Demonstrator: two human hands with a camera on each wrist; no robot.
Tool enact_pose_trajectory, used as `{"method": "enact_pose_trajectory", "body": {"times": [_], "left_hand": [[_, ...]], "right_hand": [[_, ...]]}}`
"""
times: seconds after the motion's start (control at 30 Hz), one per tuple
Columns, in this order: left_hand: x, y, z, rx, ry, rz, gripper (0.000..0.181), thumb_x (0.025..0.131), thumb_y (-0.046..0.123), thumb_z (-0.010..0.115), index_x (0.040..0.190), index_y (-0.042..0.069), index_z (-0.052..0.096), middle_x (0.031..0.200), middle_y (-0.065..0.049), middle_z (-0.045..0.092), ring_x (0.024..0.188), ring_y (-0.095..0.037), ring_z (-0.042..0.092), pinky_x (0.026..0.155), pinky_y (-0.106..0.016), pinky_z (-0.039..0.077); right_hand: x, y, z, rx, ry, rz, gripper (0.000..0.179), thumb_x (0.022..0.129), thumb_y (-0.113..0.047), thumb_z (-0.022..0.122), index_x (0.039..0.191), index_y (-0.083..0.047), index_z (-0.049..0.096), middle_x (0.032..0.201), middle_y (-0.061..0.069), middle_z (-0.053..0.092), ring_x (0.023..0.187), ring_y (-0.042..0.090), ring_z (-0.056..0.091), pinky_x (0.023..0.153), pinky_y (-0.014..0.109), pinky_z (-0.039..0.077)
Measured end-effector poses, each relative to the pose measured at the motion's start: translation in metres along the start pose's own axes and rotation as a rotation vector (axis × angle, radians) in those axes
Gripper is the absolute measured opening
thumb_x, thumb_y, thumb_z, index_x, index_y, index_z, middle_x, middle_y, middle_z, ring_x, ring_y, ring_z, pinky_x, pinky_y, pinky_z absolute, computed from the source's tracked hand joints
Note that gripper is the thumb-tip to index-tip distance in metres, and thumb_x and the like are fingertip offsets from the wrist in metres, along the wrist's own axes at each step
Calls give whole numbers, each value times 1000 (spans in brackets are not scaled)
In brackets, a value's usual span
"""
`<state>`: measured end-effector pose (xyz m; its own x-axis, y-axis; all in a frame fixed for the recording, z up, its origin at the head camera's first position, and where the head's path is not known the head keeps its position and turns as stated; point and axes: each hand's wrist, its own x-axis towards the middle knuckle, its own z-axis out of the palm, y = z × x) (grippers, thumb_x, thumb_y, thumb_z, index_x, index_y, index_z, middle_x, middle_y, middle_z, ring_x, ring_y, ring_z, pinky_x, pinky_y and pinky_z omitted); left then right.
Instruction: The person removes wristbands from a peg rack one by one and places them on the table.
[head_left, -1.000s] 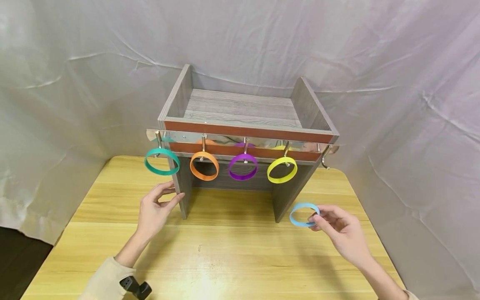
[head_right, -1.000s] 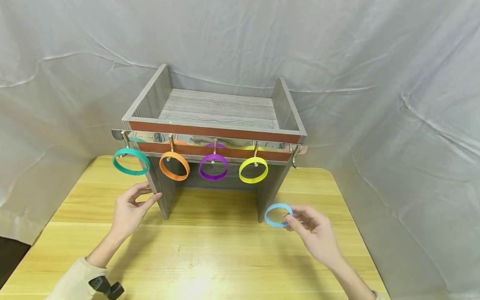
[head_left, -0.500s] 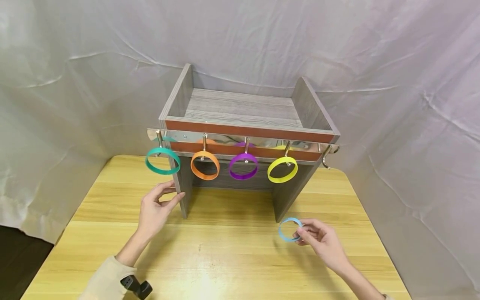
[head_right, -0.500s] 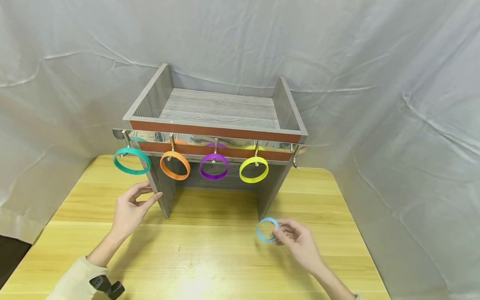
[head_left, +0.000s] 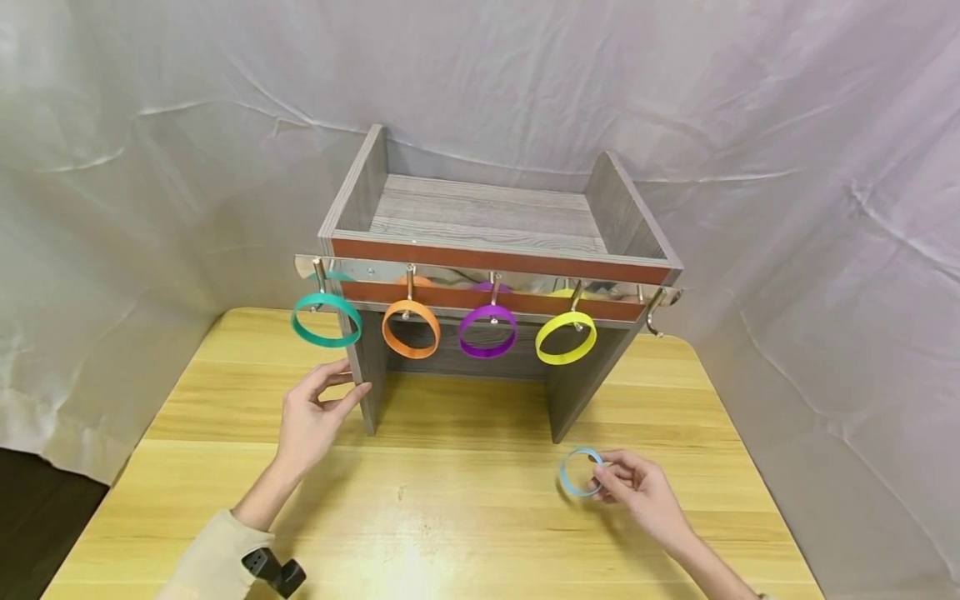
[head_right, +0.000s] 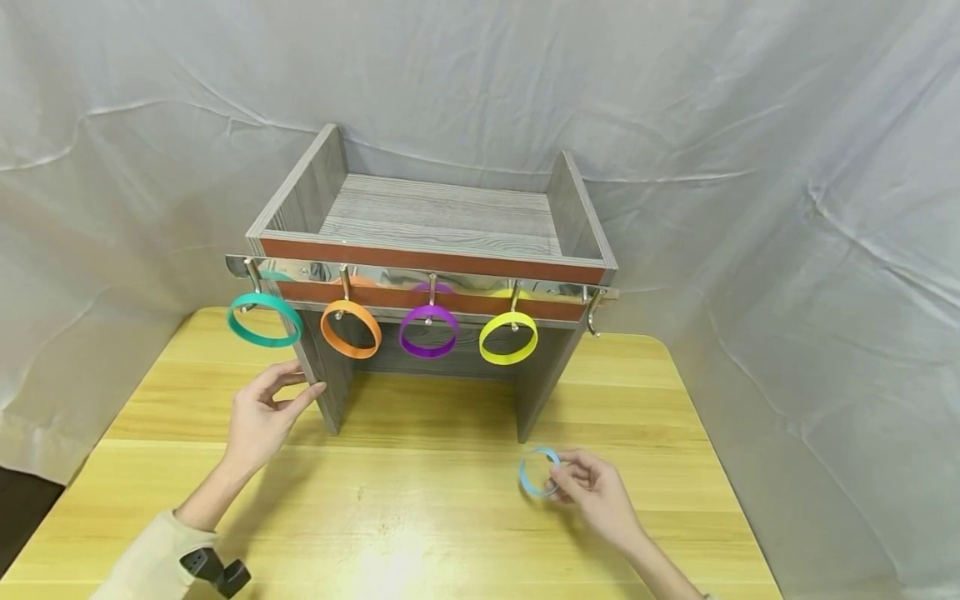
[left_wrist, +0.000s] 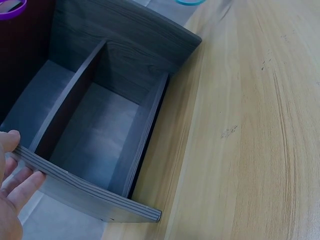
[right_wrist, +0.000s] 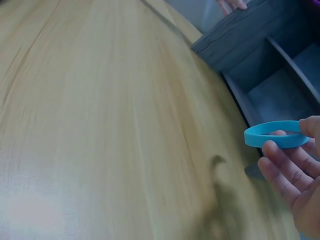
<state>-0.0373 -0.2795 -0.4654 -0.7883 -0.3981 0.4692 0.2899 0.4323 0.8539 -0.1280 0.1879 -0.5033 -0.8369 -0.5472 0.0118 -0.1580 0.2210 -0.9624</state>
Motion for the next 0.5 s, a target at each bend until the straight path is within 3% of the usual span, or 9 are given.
{"method": "enact_pose_trajectory", "body": {"times": [0.4,0.5], "left_hand": [[0,0,0,-1,1,6,35,88,-11,78,121,-6,71,112,31,65,99,14,67,73,-11,63],[0,0,0,-3,1,5,34,88,-11,78,121,-6,72,112,30,65,99,14,67,73,-11,64]], "right_hand": [[0,23,-2,26,-40,63,42,105,-7,63,131,23,52,97,31,74,79,12,77,77,41,69],[0,25,-3,29,-52,81,43,105,-9,63,132,23,51,99,33,73,80,13,78,77,40,70]]}}
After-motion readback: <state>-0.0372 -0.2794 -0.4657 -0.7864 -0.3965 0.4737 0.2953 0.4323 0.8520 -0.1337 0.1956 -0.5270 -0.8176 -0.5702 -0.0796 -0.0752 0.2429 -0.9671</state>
